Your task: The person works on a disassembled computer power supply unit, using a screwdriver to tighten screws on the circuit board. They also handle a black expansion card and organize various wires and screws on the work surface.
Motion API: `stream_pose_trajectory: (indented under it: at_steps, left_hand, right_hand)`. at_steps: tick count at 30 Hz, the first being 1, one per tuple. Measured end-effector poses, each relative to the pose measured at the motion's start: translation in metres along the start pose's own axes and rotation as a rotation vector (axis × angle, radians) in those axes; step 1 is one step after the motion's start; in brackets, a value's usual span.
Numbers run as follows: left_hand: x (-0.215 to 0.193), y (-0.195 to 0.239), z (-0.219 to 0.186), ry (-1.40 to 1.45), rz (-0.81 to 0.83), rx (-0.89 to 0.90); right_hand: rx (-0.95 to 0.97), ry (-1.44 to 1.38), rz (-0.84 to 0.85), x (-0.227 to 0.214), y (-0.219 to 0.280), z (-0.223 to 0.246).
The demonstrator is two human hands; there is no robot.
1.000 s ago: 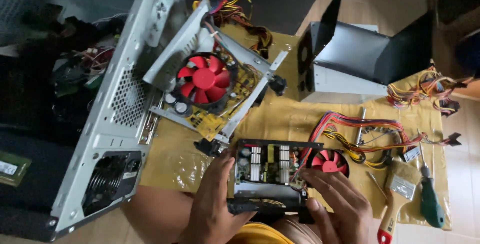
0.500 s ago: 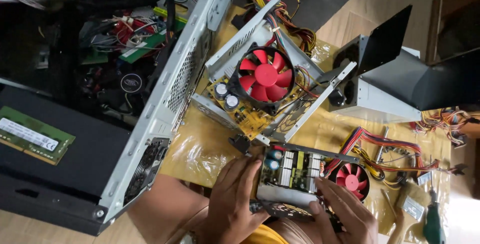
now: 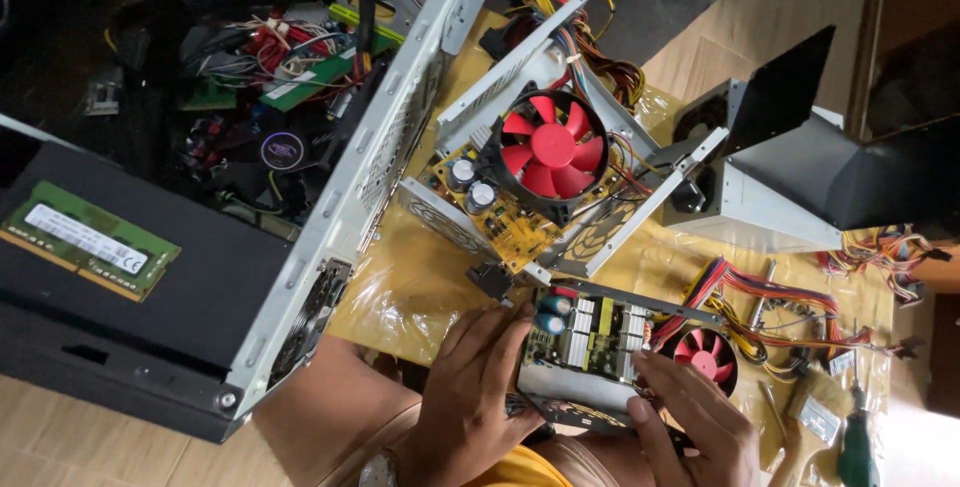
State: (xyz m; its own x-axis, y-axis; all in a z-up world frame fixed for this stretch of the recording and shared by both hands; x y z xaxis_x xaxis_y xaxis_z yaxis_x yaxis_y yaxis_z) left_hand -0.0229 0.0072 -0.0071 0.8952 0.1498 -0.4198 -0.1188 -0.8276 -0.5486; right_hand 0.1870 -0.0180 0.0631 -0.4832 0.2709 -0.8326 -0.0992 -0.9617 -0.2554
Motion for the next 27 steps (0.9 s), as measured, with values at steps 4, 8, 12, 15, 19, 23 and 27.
stream_pose_trajectory:
  at_steps: [4, 8, 12, 15, 19, 23, 27]
  left_hand:
    - [0.0, 0.002, 0.001, 0.003, 0.007, 0.009]
    - [0.0, 0.003, 0.0, -0.016, 0.015, -0.007]
    - [-0.001, 0.003, -0.001, -0.045, 0.059, 0.014]
    - [0.0, 0.004, 0.0, -0.053, 0.03, 0.034]
    - [0.0, 0.005, 0.0, -0.024, 0.035, 0.051]
    - [0.004, 0.002, 0.0, -0.092, 0.034, 0.067]
    - [0.016, 0.011, 0.01, -0.135, -0.007, 0.098]
  right_hand:
    - [0.041, 0.004, -0.003, -0.002, -0.002, 0.006]
    - [-0.006, -0.091, -0.033, 0.0, -0.001, 0.007]
    - [0.013, -0.079, -0.058, -0.003, -0.001, 0.017]
    - [-0.026, -0.03, -0.134, -0.006, 0.003, 0.02]
    - [0.017, 0.178, -0.168, -0.024, 0.008, 0.012]
    - [-0.011, 0.078, -0.328, -0.043, 0.003, -0.023]
    - [-0.058, 0.216, -0.471, -0.07, 0.015, -0.065]
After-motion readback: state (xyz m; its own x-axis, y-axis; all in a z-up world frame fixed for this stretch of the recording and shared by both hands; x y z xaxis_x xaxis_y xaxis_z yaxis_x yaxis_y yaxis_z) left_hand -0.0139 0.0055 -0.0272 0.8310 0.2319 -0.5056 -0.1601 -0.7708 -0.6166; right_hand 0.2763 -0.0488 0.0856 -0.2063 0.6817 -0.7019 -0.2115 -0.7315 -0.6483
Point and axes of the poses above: each hand's wrist, its own y-axis away from the middle knuckle, its own x-axis out of the palm, z = x × y, the point moved 3 cm from there along -y, towards the middle knuckle, and after that the axes turned 8 degrees about -z, right-handed, at the moved point
